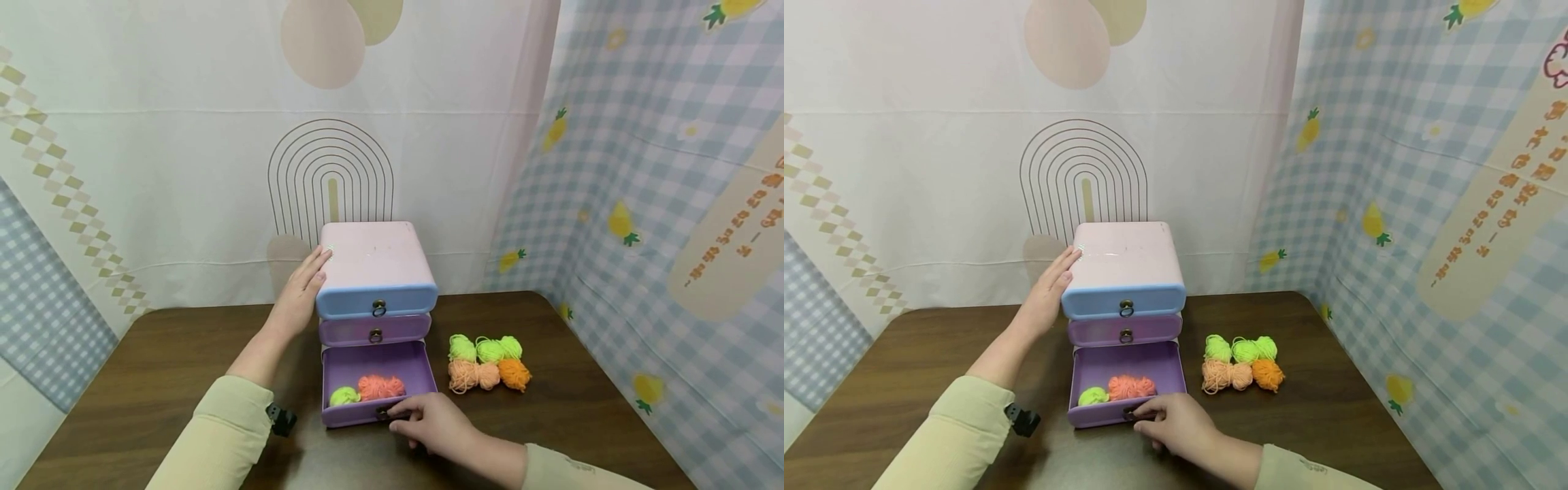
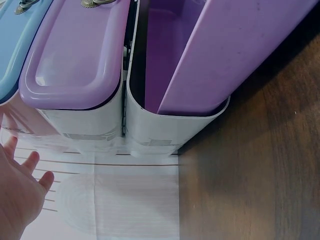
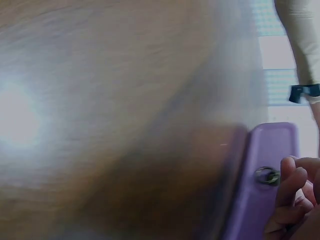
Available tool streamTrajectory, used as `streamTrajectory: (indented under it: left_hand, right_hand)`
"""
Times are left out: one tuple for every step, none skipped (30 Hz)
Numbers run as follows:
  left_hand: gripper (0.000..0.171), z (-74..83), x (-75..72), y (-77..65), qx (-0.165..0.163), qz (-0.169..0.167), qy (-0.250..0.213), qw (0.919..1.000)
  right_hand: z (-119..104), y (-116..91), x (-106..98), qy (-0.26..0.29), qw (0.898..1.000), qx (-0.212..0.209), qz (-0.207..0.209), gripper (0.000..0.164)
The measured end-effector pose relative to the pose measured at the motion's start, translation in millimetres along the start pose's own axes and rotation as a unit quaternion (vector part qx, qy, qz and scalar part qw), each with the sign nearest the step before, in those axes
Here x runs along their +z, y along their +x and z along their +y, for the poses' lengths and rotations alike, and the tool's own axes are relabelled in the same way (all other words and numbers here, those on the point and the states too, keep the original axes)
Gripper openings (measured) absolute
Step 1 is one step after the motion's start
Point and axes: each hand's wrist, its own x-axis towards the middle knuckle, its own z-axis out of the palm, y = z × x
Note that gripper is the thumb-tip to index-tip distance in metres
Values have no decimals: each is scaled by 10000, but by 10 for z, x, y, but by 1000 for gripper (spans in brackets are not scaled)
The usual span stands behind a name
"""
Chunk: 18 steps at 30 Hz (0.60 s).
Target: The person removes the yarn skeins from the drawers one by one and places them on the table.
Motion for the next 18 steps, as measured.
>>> streamTrajectory:
  left_hand:
    - [47, 2, -1, 0, -2, 6, -4, 10000]
    - [47, 4, -3, 1, -2, 8, -6, 10000]
    - [47, 3, -4, 1, -3, 5, 1, 10000]
    - [47, 4, -5, 1, -6, 2, 6, 10000]
    - [47, 3, -4, 1, -6, -6, 17, 10000]
    - [47, 5, -7, 0, -8, -9, 16, 10000]
    - [47, 6, -7, 0, -8, -14, 16, 10000]
    - [47, 8, -8, -1, -13, -20, 17, 10000]
    - [47, 8, -8, -1, -16, -26, 19, 10000]
    - [47, 8, -8, -1, -14, -30, 20, 10000]
    - [47, 8, -7, -1, -10, -31, 25, 10000]
    - [47, 9, -7, 0, -10, -31, 25, 10000]
    - [47, 8, -6, 1, -8, -27, 27, 10000]
    - [47, 8, -5, 1, -9, -26, 29, 10000]
    - [47, 6, -5, 2, -7, -26, 34, 10000]
    - [47, 6, -5, 3, -7, -22, 36, 10000]
    - [47, 7, -6, 3, -8, -22, 38, 10000]
    - [47, 8, -7, 4, -13, -28, 44, 10000]
  right_hand:
    - [-38, 3, -15, 23, 10000, -13, 11, 23]
    - [-72, 7, -28, 44, 10000, -11, 26, 24]
    - [-104, 12, -39, 55, 10000, 1, 47, 24]
    - [-131, 18, -49, 56, 10000, 4, 72, 23]
    - [-155, 24, -59, 57, 9999, 8, 89, 23]
    - [-177, 33, -70, 56, 9999, 18, 96, 23]
    - [-197, 43, -81, 49, 9999, 27, 102, 23]
    - [-216, 53, -95, 32, 9999, 27, 103, 23]
    - [-233, 65, -110, 3, 9999, 20, 98, 23]
    - [-250, 80, -125, -30, 10000, 3, 94, 23]
    - [-268, 99, -142, -50, 9999, -11, 95, 24]
    - [-285, 120, -161, -76, 9999, -33, 109, 24]
    - [-303, 144, -180, -104, 9998, -58, 136, 24]
    - [-318, 170, -198, -127, 9997, -91, 166, 25]
    - [-336, 198, -217, -150, 9996, -117, 207, 25]
    - [-351, 227, -235, -142, 9995, -135, 244, 25]
    - [-367, 254, -253, -133, 9994, -135, 282, 25]
    - [-379, 281, -268, -142, 9993, -147, 315, 24]
